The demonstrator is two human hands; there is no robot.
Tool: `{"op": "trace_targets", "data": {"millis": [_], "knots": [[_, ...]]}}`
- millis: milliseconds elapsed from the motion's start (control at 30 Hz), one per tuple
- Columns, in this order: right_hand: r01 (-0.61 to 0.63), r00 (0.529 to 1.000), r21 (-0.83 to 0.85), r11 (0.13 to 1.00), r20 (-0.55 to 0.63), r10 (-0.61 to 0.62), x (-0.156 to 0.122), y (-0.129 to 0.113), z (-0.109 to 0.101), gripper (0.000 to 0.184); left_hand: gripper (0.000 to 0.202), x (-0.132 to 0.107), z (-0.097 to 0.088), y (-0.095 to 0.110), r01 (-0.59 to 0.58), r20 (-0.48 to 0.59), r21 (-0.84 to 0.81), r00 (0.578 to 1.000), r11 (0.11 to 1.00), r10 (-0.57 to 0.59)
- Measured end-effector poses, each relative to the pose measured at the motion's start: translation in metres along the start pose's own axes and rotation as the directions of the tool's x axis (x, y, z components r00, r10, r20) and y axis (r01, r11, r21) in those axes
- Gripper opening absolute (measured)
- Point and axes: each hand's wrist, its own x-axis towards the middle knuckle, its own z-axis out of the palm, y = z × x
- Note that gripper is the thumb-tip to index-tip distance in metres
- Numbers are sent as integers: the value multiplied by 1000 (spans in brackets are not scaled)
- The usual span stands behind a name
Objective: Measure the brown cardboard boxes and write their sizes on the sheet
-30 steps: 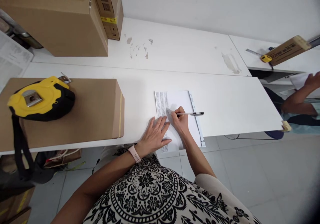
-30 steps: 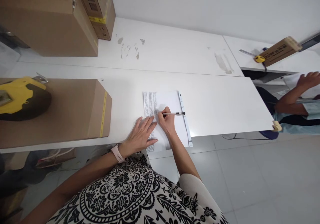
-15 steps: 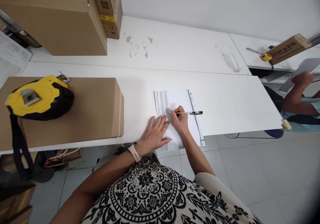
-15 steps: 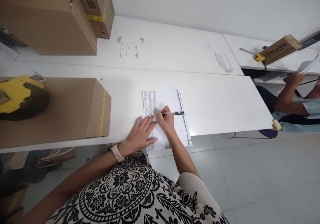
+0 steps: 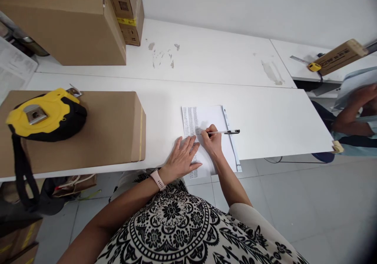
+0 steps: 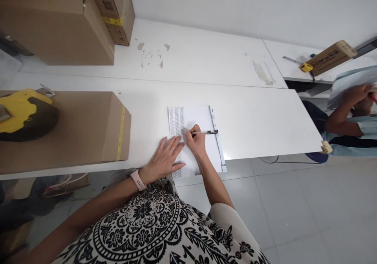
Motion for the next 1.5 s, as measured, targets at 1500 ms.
{"op": "trace_targets", "data": {"millis": [1500], "knots": [[160, 979, -140, 977, -103, -175, 6, 13, -2, 15, 70, 1, -3, -1, 19, -6, -102, 1000, 995, -20]]}}
